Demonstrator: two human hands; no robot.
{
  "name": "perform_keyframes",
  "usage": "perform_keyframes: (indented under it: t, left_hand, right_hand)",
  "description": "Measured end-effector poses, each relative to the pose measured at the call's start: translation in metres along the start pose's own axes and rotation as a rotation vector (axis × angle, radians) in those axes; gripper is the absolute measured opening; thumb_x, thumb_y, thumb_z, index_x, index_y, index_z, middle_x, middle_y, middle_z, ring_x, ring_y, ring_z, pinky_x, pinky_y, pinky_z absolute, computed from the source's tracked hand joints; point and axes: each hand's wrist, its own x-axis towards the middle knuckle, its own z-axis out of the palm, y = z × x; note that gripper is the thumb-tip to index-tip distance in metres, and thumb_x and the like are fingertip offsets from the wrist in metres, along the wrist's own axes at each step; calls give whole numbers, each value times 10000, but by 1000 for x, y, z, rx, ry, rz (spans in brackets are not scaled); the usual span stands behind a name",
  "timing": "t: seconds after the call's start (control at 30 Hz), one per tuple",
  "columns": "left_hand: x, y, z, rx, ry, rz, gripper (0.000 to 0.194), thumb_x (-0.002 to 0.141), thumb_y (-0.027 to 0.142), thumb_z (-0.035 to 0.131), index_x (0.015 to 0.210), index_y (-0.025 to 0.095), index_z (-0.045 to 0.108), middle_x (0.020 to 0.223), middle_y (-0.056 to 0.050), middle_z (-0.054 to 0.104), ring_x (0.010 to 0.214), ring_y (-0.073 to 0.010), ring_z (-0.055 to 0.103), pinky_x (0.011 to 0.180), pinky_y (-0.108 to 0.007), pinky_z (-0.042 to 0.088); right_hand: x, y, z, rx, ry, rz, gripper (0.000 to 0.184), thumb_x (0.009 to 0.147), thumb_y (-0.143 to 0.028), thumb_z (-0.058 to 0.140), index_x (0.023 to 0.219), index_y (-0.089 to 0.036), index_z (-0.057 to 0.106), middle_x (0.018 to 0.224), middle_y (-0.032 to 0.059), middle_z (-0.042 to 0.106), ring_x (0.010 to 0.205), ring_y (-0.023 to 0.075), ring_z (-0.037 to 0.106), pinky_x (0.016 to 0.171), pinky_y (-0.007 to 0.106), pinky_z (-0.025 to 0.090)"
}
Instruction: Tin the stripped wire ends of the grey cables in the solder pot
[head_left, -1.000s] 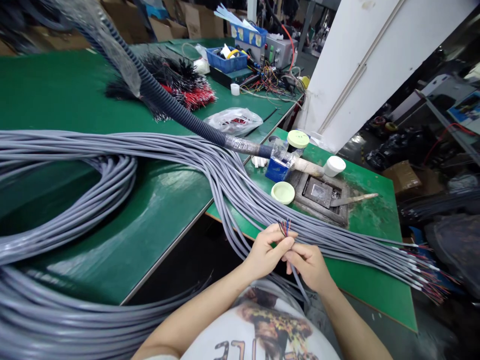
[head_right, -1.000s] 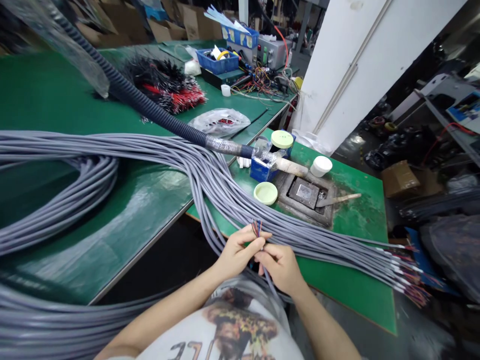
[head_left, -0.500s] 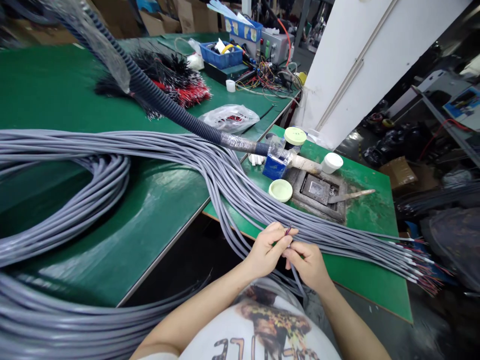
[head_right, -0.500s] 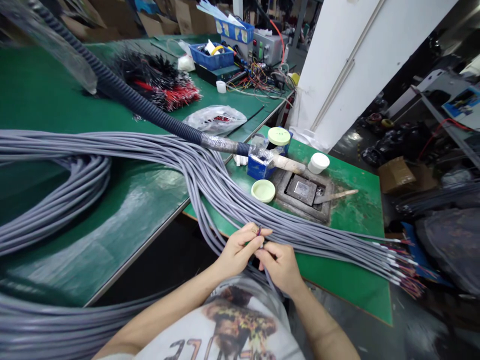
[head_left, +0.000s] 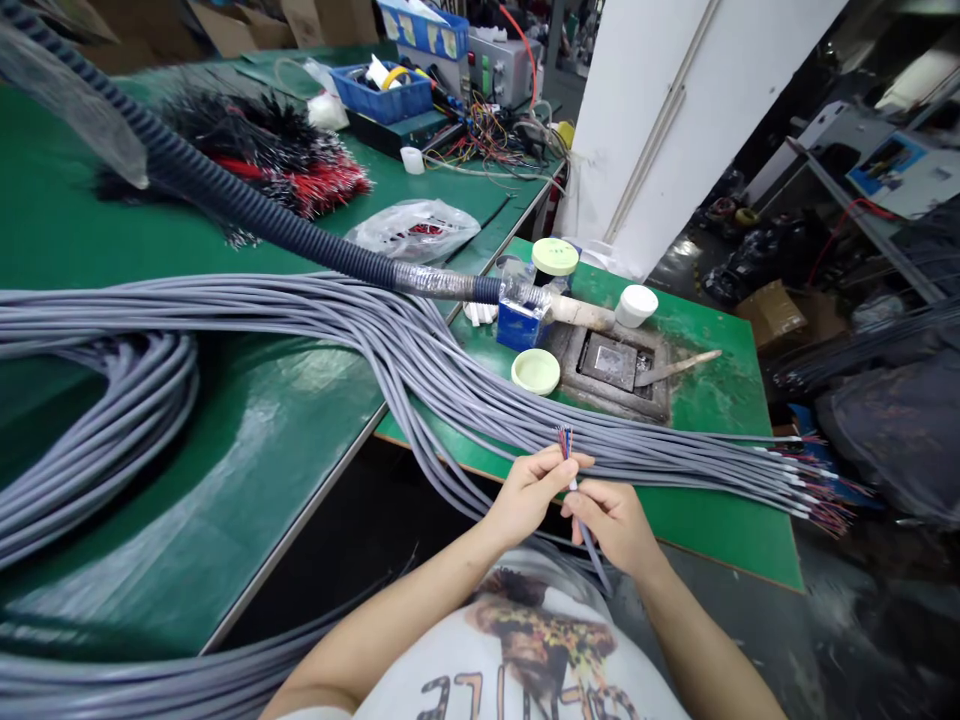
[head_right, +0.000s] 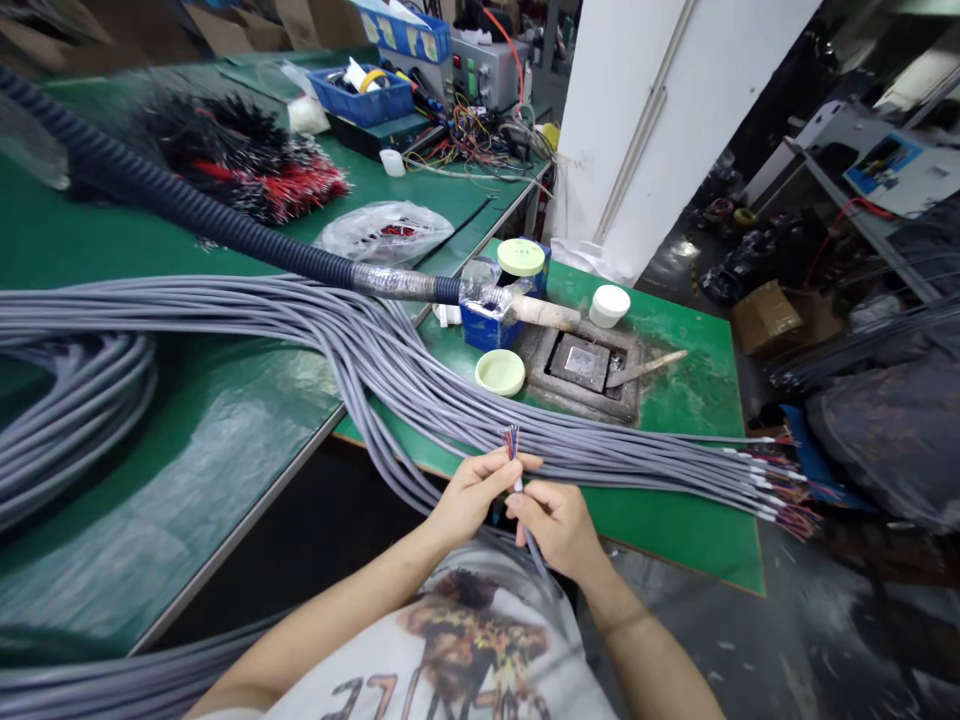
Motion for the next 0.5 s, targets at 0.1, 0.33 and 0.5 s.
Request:
perform_keyframes:
  t: [0.1, 0.33, 0.5]
  left_hand:
    - [0, 0, 1, 19, 10, 13, 330, 846, 431, 573, 871, 146, 739, 742, -48, 646, 652, -139, 556, 665, -271, 438]
    - [5, 13, 3, 371, -106, 246, 307, 895, 368, 521, 1028, 161, 707, 796, -55, 626, 745, -152, 552, 711, -283, 433]
    - [22, 8, 5, 769, -252, 555, 217, 897, 308, 540, 977, 176, 693, 846, -58, 676, 791, -162, 552, 783, -323, 399]
  right_hand:
    - [2, 0, 1, -8, -6, -2, 325, 887, -367, 513, 674, -155, 637, 472, -13, 606, 407, 74, 487, 449, 176, 367]
    - [-29, 4, -22, -147, 134, -28, 314, 881, -345, 497, 670, -173, 654, 493, -9, 620, 441, 95, 523, 489, 193, 408]
    - [-129, 56, -85, -360, 546, 257, 390, 882, -450, 459, 718, -172, 677, 582, 42, 673, 493, 149, 600, 494, 225, 466]
